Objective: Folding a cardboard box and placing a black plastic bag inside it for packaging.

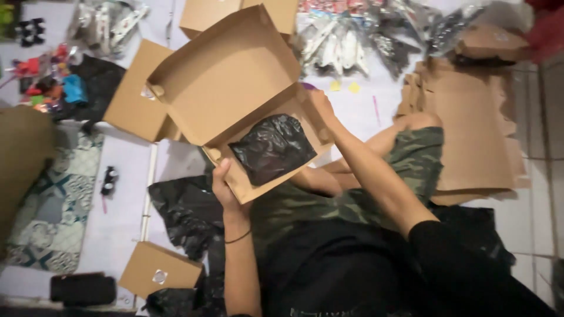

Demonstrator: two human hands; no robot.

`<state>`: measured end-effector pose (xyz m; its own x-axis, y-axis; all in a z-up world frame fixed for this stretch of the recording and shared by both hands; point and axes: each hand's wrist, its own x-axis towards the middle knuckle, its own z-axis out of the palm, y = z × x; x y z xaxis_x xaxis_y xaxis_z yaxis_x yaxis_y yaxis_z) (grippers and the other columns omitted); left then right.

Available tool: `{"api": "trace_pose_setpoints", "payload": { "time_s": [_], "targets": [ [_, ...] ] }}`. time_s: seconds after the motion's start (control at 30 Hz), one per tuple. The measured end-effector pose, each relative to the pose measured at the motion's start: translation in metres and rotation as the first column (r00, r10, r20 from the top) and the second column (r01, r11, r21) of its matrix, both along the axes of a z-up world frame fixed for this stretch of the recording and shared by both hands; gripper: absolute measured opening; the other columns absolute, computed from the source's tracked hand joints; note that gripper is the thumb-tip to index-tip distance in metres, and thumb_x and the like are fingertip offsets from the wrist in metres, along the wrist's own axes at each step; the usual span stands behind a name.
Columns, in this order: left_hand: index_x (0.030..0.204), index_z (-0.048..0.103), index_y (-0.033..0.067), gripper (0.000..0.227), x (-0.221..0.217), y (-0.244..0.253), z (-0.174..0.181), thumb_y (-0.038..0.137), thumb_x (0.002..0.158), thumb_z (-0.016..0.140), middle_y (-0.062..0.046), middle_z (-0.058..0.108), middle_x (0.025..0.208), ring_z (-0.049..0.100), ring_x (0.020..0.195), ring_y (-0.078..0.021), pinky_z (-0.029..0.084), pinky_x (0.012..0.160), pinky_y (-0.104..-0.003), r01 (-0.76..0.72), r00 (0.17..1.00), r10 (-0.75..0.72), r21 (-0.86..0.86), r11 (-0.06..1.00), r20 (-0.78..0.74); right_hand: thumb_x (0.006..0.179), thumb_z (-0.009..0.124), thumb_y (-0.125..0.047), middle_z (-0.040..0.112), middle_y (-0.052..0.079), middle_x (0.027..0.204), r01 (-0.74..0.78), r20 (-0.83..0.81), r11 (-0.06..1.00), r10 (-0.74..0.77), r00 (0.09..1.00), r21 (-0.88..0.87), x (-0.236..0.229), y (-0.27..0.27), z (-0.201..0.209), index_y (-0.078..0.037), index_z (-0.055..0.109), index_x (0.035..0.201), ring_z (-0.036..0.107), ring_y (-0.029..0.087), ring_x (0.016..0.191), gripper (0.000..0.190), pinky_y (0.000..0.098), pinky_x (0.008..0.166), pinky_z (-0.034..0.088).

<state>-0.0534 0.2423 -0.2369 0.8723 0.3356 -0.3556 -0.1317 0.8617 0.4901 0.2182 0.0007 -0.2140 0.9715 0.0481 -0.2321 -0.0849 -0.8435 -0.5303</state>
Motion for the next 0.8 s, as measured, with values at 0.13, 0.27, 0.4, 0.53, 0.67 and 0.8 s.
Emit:
{"api": "trace_pose_setpoints", "payload": {
  "time_s": [0.13,0.27,0.4,0.53,0.67,0.8],
  "targets": [
    [0.150,0.047,0.0237,0.066,-0.022,0.025,-0.024,0.029,0.086,0.059,-0.018,0.059,0.144,0.064,0.120,-0.0350,0.047,0.108,-0.052,-0.051,0.999,0.051,0.010,0.999,-0.014,0.095,0.061,-0.023,0.058,0.016,0.116,-0.217,0.176,0.917,0.287,0.941,-0.334,0.047,0.007,-0.196,-0.010,0.060,0.114,0.073,0.044,0.090,0.023,0.0581,0.071,0.061],
    [0.153,0.041,0.0235,0.069,-0.019,0.007,0.086,0.028,0.086,0.058,-0.018,0.055,0.148,0.061,0.123,-0.0340,0.045,0.110,-0.051,-0.083,0.997,0.083,-0.013,0.996,-0.006,0.096,0.056,-0.019,0.058,0.020,0.117,-0.201,0.238,0.898,0.310,0.920,-0.390,0.026,0.019,-0.149,-0.005,0.062,0.118,0.073,0.045,0.086,0.026,0.0615,0.069,0.059],
    [0.149,0.047,0.0207,0.063,-0.014,0.008,0.092,0.029,0.088,0.058,-0.020,0.057,0.145,0.062,0.123,-0.0355,0.046,0.109,-0.053,-0.080,0.997,0.080,-0.030,0.996,0.004,0.097,0.058,-0.030,0.064,0.016,0.114,-0.199,0.126,0.921,0.253,0.959,-0.335,0.020,0.024,-0.104,-0.009,0.065,0.112,0.073,0.046,0.093,0.027,0.0602,0.075,0.059],
    [0.148,0.048,0.0190,0.062,-0.009,0.002,0.130,0.030,0.088,0.059,-0.021,0.057,0.144,0.061,0.123,-0.0366,0.046,0.109,-0.054,-0.055,0.998,0.055,-0.018,0.998,0.007,0.099,0.060,-0.037,0.065,0.013,0.117,-0.167,0.170,0.950,0.216,0.961,-0.263,0.010,0.021,-0.061,-0.015,0.075,0.112,0.071,0.044,0.101,0.030,0.0552,0.087,0.060],
    [0.147,0.050,0.0211,0.062,0.004,-0.007,0.137,0.030,0.087,0.059,-0.020,0.060,0.142,0.064,0.120,-0.0368,0.050,0.105,-0.054,-0.019,0.999,0.020,-0.013,1.000,0.035,0.094,0.068,-0.025,0.062,0.019,0.107,-0.105,0.369,0.993,0.076,0.927,0.059,-0.030,0.004,0.048,-0.010,0.077,0.105,0.066,0.048,0.099,0.020,0.0562,0.084,0.057],
    [0.145,0.052,0.0164,0.060,0.017,-0.019,0.096,0.028,0.087,0.062,-0.022,0.061,0.139,0.064,0.119,-0.0379,0.048,0.107,-0.054,0.022,0.998,-0.019,-0.046,0.999,0.059,0.097,0.077,-0.003,0.071,0.021,0.084,-0.298,0.734,0.891,-0.054,0.677,0.341,-0.061,-0.057,0.145,-0.002,0.076,0.102,0.070,0.039,0.079,0.005,0.0423,0.068,0.056]
  ]
}}
